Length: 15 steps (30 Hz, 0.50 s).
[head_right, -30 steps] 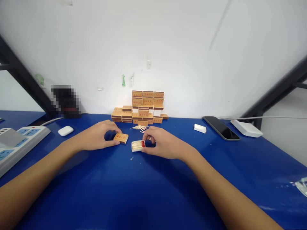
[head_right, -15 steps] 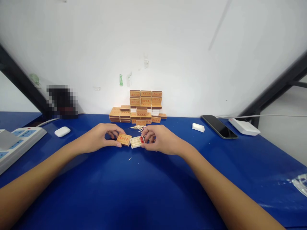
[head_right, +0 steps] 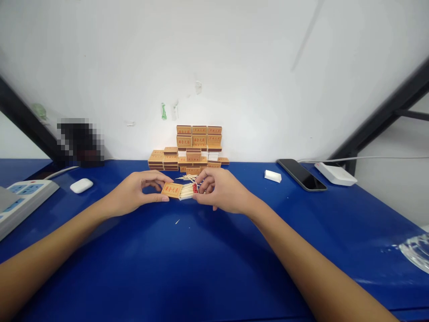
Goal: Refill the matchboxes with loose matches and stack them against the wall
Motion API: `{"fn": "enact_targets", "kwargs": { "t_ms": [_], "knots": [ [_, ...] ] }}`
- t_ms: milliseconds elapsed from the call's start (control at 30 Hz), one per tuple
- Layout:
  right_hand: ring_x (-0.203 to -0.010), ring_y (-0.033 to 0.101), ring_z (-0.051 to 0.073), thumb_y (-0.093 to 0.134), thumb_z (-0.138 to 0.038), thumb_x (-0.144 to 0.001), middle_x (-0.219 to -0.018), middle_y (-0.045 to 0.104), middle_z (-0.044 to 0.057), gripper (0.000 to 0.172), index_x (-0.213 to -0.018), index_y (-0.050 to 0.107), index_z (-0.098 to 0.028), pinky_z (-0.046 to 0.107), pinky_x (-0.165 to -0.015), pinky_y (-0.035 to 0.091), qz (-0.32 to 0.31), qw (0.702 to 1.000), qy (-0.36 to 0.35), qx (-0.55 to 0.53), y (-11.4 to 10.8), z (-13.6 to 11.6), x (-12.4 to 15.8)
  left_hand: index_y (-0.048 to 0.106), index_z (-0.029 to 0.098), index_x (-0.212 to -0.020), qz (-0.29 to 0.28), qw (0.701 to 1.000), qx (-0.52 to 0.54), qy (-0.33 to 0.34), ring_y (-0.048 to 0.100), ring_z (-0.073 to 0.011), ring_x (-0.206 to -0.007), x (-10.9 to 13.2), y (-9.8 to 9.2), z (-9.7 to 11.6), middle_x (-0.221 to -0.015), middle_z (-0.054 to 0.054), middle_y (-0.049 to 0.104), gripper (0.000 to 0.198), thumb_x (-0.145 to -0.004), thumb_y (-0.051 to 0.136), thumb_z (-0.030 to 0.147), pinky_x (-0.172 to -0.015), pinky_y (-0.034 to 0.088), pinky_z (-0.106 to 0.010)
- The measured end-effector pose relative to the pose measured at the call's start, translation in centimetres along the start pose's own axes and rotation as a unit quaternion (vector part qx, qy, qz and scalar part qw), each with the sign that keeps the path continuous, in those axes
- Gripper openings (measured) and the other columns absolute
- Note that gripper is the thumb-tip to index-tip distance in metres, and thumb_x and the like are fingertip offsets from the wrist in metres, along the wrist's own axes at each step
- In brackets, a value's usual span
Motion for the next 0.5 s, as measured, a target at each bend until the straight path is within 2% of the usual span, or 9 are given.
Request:
{"fn": "enact_targets", "kwargs": {
  "t_ms": [200,500],
  "knots": [
    [-0.053,0.062,0.014,0.084,-0.035,-0.077,-0.074,0.07,0.0,0.036,-0.099,0.058,-0.023,0.029,-0.041,0.057,0.026,0.999,-0.02,-0.038,-0.2,0.0,-0.2,0.076,0.019,-0.121,0.03,0.998,0.039,-0.036,0.074,-0.02,-0.087,-0.1,-0.4,-0.1,-0.099,-0.006,0.08,0.046,-0.08,0.086,0.035,-0.085,0.063,-0.039],
    [-0.05,0.064,0.015,0.085,-0.043,-0.078,-0.069,0.07,-0.002,0.042,-0.1,0.054,-0.022,0.031,-0.044,0.058,0.034,0.996,-0.026,-0.072,-0.3,-0.4,-0.2,0.077,0.017,-0.121,0.072,0.976,0.175,-0.104,0.077,-0.0247,-0.098,0.1,-0.6,-1.2,-0.107,-0.01,0.081,0.057,-0.07,0.094,0.036,-0.101,0.061,-0.046]
  ]
}}
Point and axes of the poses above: each hand's wrist, its own x-axis away from the middle knuckle, its own y-axis out of the palm, z = x × y, the point moved 5 cm from there along -x, towards the middle knuckle
